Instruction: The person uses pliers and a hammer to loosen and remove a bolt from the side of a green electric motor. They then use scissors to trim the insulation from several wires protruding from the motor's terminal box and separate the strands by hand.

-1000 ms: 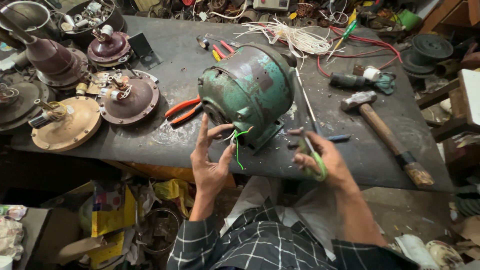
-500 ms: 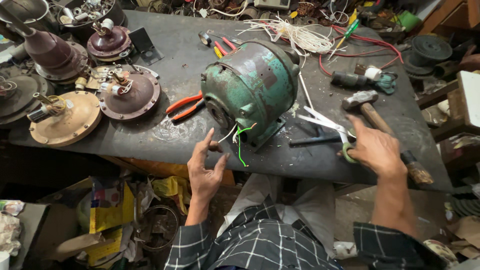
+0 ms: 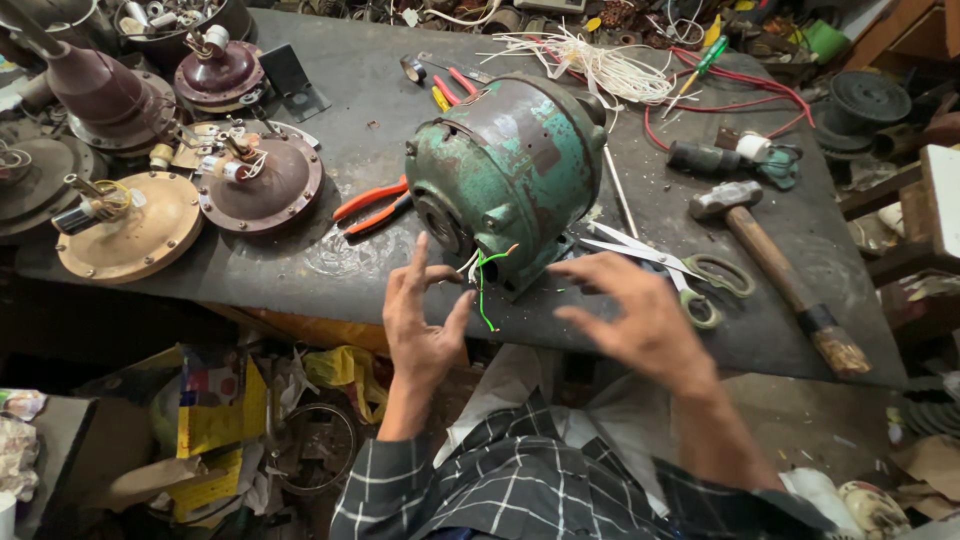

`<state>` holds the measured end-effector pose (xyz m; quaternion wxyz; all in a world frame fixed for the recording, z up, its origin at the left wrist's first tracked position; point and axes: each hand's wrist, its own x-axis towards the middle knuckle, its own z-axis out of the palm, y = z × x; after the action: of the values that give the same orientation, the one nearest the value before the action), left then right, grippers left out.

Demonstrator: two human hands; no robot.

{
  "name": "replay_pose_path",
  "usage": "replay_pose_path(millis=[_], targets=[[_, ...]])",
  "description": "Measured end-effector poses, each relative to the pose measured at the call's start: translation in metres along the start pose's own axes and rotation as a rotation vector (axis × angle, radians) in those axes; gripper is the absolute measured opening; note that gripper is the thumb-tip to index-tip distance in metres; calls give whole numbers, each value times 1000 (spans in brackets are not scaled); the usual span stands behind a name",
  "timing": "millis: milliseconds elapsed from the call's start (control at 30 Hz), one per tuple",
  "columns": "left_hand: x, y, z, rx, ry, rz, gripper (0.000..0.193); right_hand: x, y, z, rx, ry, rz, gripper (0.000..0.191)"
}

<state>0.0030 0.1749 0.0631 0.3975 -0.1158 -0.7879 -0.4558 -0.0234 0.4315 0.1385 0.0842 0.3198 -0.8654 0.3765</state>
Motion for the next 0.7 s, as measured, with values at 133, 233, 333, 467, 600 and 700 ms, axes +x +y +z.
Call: replay_pose_path(millis=[133,233,333,467,600,700], targets=[[1,-1,9,33,5,46,86,22,-35,39,61,70,-136,39],[-2,-4,13,36,46,67,85,31,-41,58,67,124,-161,30],[-7,-7,15,17,80,54,85,33,-38,67,101,160,-139,21],[-10,-12,19,6,99,101,87,32,-33,72,172,220,-102,16],[-13,-15,23,55,108,178,89,32,-33,79,180,266,-173,22],[-12,-16,23,103,122,234,90,33,-31,85,202,266,-157,17]])
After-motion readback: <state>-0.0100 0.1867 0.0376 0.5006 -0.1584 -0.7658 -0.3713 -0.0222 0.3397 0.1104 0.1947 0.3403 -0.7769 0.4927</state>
